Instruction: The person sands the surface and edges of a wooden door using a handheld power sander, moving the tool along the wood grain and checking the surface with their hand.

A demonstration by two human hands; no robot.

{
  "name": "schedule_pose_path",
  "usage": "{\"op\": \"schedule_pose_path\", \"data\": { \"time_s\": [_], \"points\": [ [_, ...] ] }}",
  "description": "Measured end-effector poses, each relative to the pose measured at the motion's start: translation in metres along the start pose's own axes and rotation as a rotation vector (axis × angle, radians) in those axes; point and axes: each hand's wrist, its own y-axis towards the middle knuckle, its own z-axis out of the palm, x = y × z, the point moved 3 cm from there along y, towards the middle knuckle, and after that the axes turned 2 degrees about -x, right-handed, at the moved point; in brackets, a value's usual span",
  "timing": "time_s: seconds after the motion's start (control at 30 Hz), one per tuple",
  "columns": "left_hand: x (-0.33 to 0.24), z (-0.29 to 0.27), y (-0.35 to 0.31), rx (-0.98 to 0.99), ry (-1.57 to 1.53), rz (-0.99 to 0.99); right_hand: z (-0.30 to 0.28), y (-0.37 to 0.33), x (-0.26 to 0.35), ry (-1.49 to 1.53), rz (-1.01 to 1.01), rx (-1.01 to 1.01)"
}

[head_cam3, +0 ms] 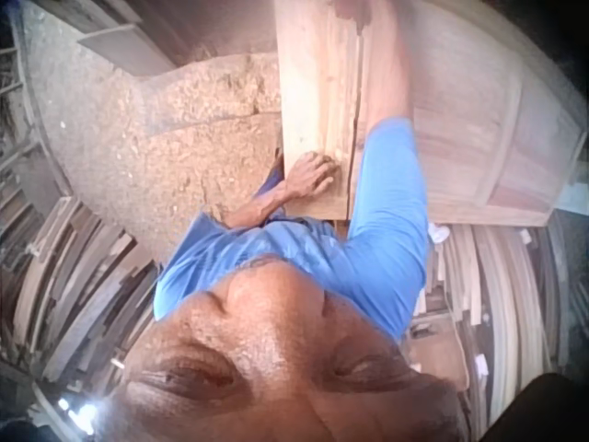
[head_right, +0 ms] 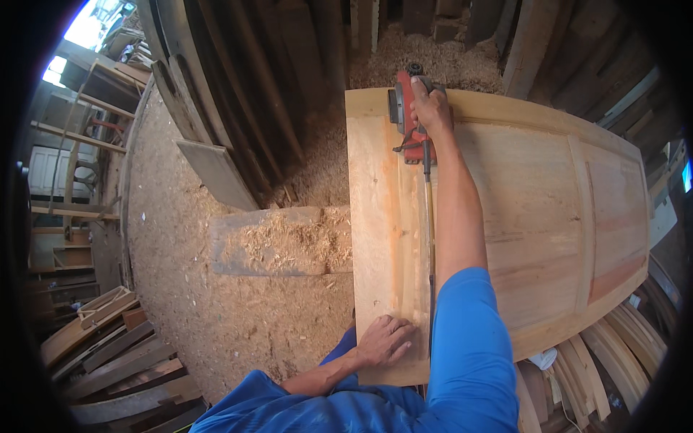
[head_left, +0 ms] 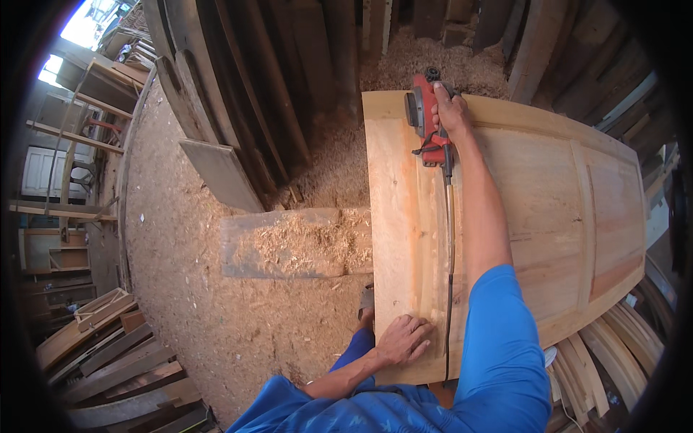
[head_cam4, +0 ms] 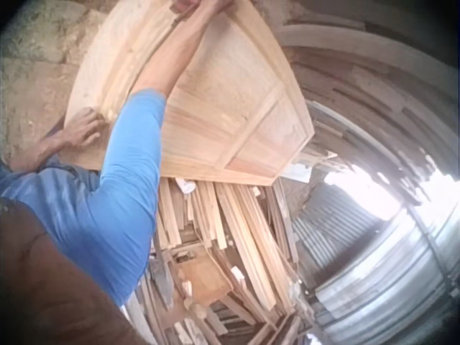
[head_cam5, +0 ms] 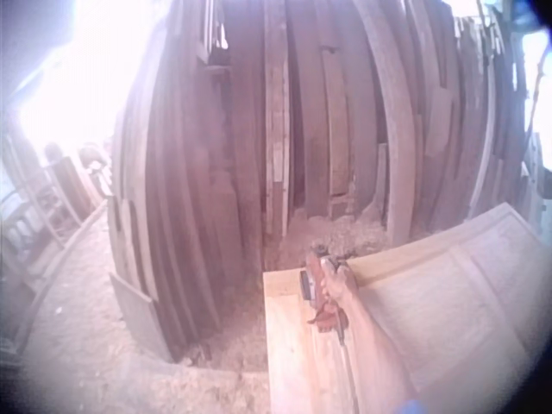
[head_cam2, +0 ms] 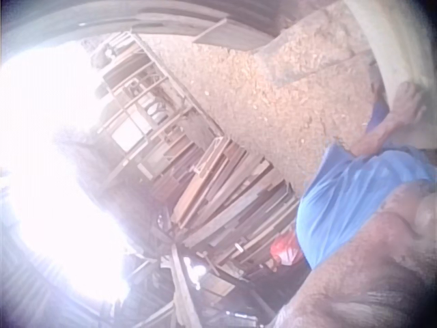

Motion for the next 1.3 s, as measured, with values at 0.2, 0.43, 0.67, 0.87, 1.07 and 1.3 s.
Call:
{"op": "schedule_pose_path", "data": {
  "time_s": [0.2, 0.43, 0.67, 0.87, 1.07, 1.3],
  "points": [
    [0.006, 0.002, -0.003, -0.087, -0.039, 0.093, -0.010, -0.057, -0.012, 0.048, 0.038, 0.061],
    [0.019, 0.009, -0.015, -0.056, -0.109, 0.094, -0.057, -0.218, -0.046, 0.152, 0.092, 0.118],
    [0.032, -0.028, -0.095, -0.605, 0.109, -0.182, -0.111, -0.392, -0.059, 0.225, 0.106, 0.173],
    [0.070, 0.063, -0.169, -0.051, -0.952, -0.821, -0.134, -0.510, -0.087, 0.225, 0.142, 0.246],
    [0.065, 0.085, -0.175, -0.309, -1.147, -0.936, -0.152, -0.614, -0.114, 0.193, 0.097, 0.309],
    [0.051, 0.082, -0.165, -0.229, -1.270, -1.035, -0.151, -0.664, -0.135, 0.202, 0.146, 0.291]
  ]
}}
